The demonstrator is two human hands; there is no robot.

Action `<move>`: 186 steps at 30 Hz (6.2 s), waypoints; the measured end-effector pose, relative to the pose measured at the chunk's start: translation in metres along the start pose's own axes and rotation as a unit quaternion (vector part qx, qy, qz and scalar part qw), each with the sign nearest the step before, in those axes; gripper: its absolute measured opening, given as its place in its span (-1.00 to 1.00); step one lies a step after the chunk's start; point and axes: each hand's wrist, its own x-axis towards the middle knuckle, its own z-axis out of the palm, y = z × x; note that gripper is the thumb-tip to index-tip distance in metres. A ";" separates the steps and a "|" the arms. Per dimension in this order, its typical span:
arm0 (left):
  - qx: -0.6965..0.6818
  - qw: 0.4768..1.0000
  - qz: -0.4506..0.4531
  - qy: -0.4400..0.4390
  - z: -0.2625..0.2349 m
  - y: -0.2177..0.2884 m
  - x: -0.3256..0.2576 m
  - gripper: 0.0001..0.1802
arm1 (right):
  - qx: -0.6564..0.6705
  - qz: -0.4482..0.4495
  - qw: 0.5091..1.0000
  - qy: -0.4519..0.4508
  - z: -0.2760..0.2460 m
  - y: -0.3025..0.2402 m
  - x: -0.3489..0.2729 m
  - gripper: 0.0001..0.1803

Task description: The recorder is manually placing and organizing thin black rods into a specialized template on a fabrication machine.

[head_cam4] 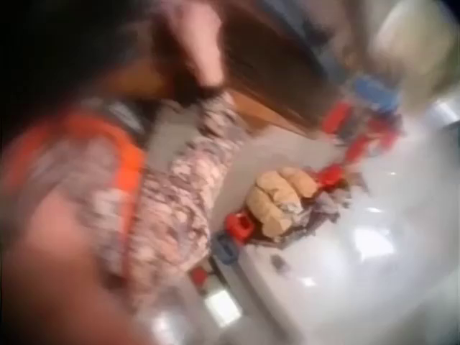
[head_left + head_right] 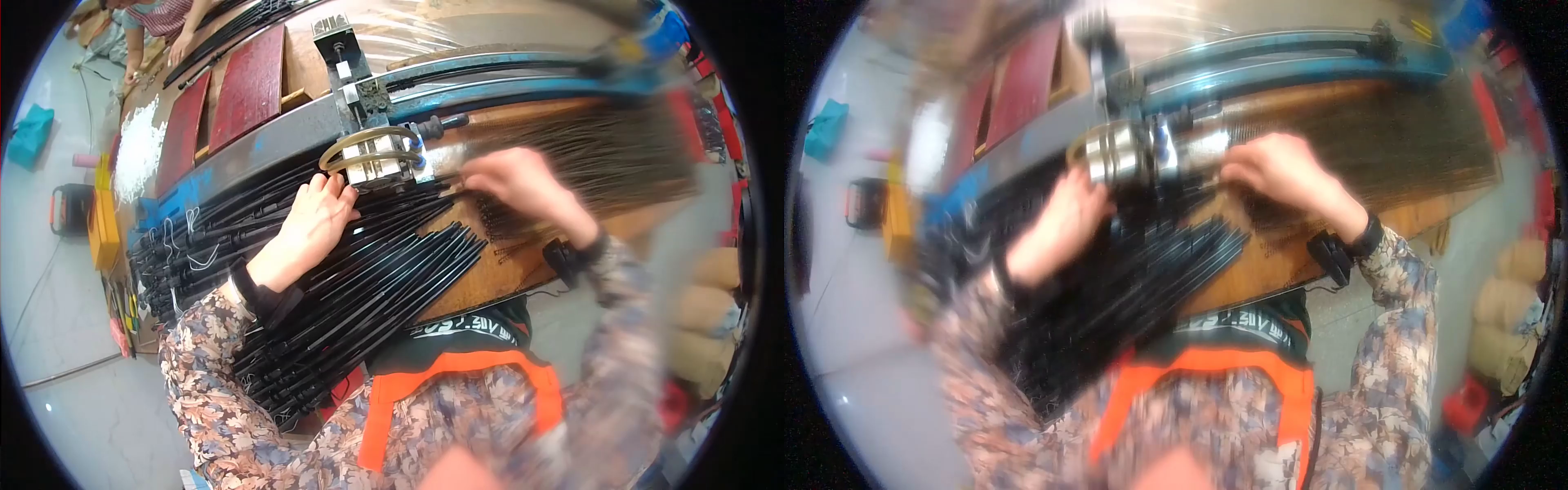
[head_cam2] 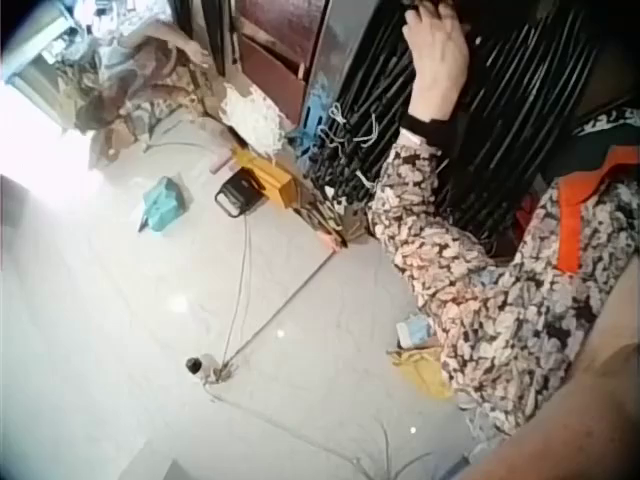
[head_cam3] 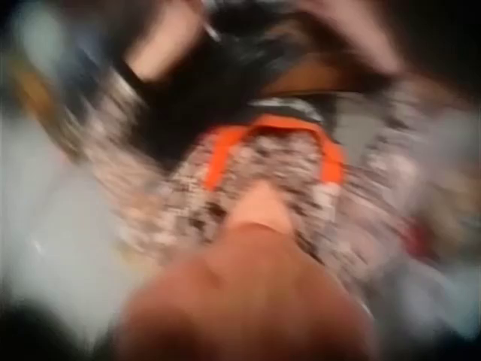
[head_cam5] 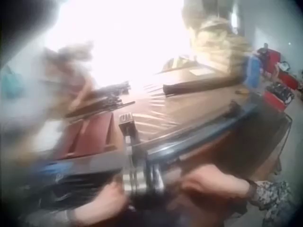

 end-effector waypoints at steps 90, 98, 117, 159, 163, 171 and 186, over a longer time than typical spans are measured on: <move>0.036 0.919 -0.252 0.301 -0.140 -0.065 -0.074 -0.80 | -0.244 -0.327 0.880 0.243 -0.040 -0.056 0.182 -0.90; 0.042 0.953 -0.198 0.227 -0.094 -0.088 -0.043 -0.84 | -0.270 -0.136 0.890 0.341 -0.126 0.130 0.045 -0.93; -0.131 0.961 -0.148 0.192 -0.018 -0.062 0.082 -0.82 | -0.259 -0.102 0.898 0.341 -0.122 0.185 0.014 -0.95; 0.200 0.956 -0.004 0.214 0.019 -0.170 0.021 -0.70 | -0.205 -0.184 0.947 -0.166 0.039 -0.009 -0.175 -0.79; 0.336 0.917 -0.214 -0.008 -0.021 -0.093 0.039 -0.78 | -0.125 -0.167 0.972 -0.112 0.026 -0.001 -0.152 -0.75; -0.068 0.962 -0.261 -0.041 0.000 0.192 -0.065 -0.83 | 0.033 -0.163 0.978 -0.130 0.014 -0.032 -0.082 -0.73; -0.081 0.931 -0.298 0.197 0.022 0.229 -0.063 -0.78 | 0.241 0.018 0.970 0.003 0.037 -0.016 -0.108 -0.78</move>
